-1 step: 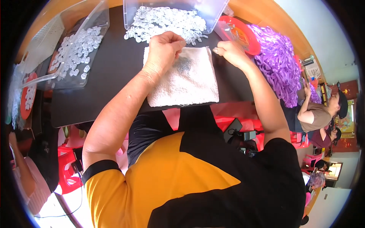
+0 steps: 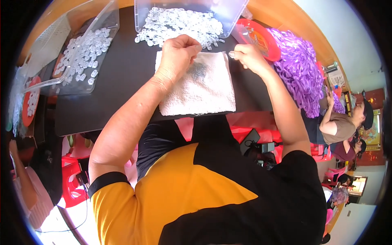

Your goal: The person is manually assembling small white plastic rings or components from a bin onto a small white towel on a table.

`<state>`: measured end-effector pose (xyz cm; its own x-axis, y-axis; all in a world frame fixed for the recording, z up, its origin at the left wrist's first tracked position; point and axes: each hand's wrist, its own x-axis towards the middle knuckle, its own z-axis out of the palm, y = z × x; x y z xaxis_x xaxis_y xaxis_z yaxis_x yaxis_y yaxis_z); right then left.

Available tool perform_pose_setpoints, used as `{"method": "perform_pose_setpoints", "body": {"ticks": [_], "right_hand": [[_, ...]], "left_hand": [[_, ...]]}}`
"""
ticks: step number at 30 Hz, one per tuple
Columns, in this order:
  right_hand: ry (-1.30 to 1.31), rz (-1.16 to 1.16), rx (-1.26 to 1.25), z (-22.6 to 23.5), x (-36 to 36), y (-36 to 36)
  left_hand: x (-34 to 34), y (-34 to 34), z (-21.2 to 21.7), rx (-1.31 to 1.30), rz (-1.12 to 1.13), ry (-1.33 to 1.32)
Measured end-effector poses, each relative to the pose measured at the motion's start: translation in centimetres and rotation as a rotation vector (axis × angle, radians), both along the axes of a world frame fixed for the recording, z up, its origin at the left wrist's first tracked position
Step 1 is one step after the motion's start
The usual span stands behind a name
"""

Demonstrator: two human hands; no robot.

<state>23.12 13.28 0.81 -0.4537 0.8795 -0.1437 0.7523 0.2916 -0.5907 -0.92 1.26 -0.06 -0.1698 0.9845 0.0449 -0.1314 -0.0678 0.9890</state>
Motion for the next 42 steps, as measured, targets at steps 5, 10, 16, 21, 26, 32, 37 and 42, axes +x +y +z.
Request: {"method": "perform_pose_setpoints", "body": {"ticks": [5, 10, 16, 21, 26, 32, 37, 42], "right_hand": [[0.508, 0.158, -0.178, 3.3, -4.6, -3.9], [0.588, 0.236, -0.223, 4.7, -7.3, -4.1], [0.605, 0.317, -0.362, 4.4, -8.1, -3.0], [0.669, 0.268, -0.369, 3.4, -8.2, -3.3], [0.642, 0.308, -0.403, 2.9, -7.2, -2.6], [0.691, 0.291, -0.377, 2.8, -6.7, -3.0], [0.691, 0.348, -0.353, 2.7, -6.3, -2.9], [0.648, 0.353, -0.330, 2.8, -6.7, -3.7]], "left_hand": [[0.3, -0.1, -0.5, 0.155, -0.050, 0.176], [0.0, -0.1, -0.4, 0.154, -0.036, 0.204], [0.0, -0.2, -0.1, 0.169, 0.019, 0.075], [-0.3, 0.2, -0.9, 0.198, -0.015, 0.051], [-0.2, 0.2, -0.8, 0.175, -0.098, 0.097], [0.2, -0.1, -0.5, 0.193, -0.017, 0.151], [0.0, 0.1, -1.4, 0.213, -0.027, 0.112], [0.3, -0.2, -0.7, 0.220, -0.024, 0.077]]}}
